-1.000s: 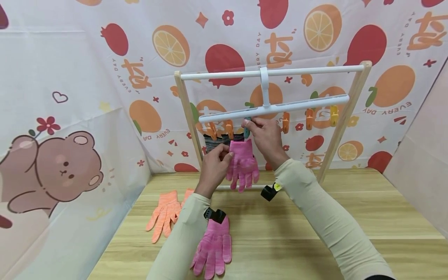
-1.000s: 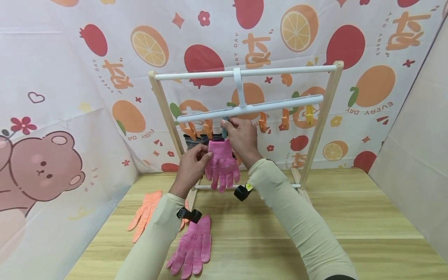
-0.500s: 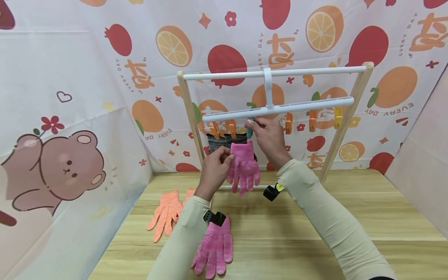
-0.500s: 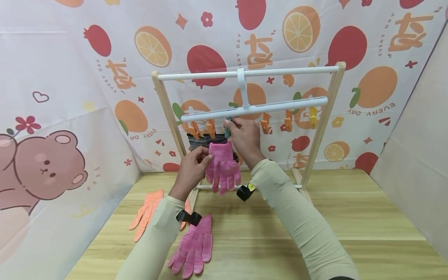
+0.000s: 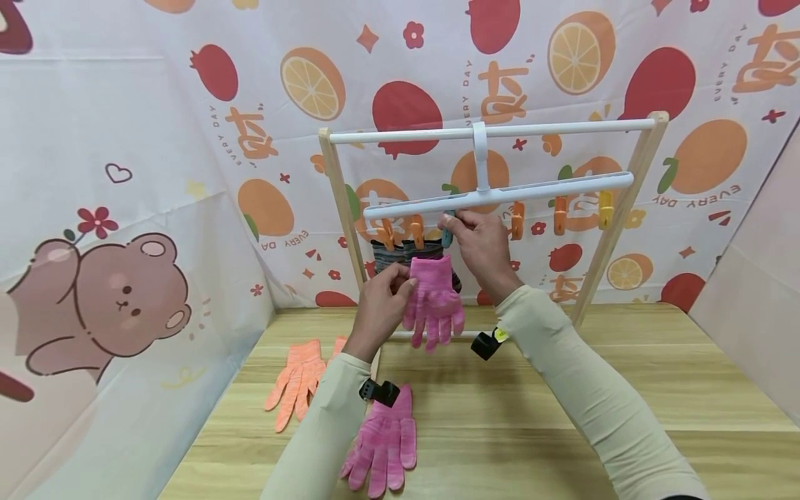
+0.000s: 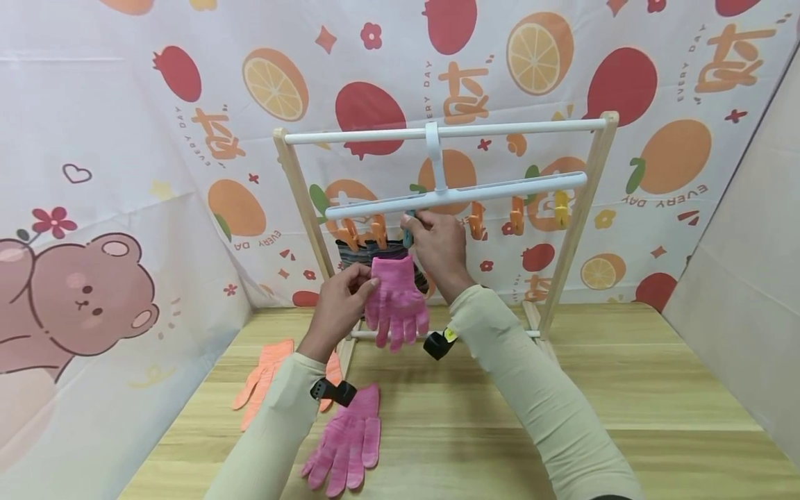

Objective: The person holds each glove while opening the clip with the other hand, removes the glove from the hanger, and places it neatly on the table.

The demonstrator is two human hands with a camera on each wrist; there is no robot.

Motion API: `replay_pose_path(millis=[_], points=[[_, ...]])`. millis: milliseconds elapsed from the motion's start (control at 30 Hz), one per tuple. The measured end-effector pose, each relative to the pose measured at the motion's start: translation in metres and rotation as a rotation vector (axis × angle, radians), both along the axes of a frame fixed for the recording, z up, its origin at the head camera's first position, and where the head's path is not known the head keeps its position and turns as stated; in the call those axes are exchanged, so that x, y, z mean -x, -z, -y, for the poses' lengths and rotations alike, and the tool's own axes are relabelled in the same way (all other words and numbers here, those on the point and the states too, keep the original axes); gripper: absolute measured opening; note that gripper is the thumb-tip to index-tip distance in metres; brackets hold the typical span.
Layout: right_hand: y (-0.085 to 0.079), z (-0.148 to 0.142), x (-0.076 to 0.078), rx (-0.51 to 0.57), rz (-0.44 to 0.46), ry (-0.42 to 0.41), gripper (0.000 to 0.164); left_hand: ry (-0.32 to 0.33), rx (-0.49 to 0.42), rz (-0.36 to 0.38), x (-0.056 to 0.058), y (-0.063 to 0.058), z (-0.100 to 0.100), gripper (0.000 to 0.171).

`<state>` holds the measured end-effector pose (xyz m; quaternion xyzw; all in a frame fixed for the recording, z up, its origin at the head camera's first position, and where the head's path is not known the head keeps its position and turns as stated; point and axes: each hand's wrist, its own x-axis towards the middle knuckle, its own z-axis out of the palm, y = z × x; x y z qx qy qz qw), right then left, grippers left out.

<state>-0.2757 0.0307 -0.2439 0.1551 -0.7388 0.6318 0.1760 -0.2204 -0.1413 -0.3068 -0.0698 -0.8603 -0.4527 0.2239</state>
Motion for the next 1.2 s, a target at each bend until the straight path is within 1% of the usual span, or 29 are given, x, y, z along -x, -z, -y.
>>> replay_pose_path(millis=[200, 367, 567, 767, 1033, 1200], points=[[0.000, 0.001, -0.001, -0.006, 0.015, 0.013, 0.031, 0.004, 0.003, -0.004, -0.003, 0.002, 0.004, 0.009], [0.000, 0.001, -0.002, -0.008, 0.007, 0.012, 0.031, 0.015, 0.004, -0.007, -0.007, 0.003, 0.007, 0.009], [0.000, 0.001, -0.002, -0.010, -0.001, 0.008, 0.030, 0.002, 0.010, -0.022, -0.010, 0.003, 0.011, 0.009], [0.000, 0.001, -0.002, -0.011, -0.007, 0.011, 0.028, 0.006, 0.030, -0.039, -0.012, 0.004, 0.016, 0.009], [0.000, 0.002, -0.003, -0.010, -0.016, 0.009, 0.028, -0.008, 0.035, -0.021, -0.017, 0.004, 0.023, 0.008], [-0.001, 0.002, -0.004, -0.002, -0.010, 0.005, 0.026, -0.018, 0.047, -0.027, -0.019, 0.003, 0.027, 0.008]])
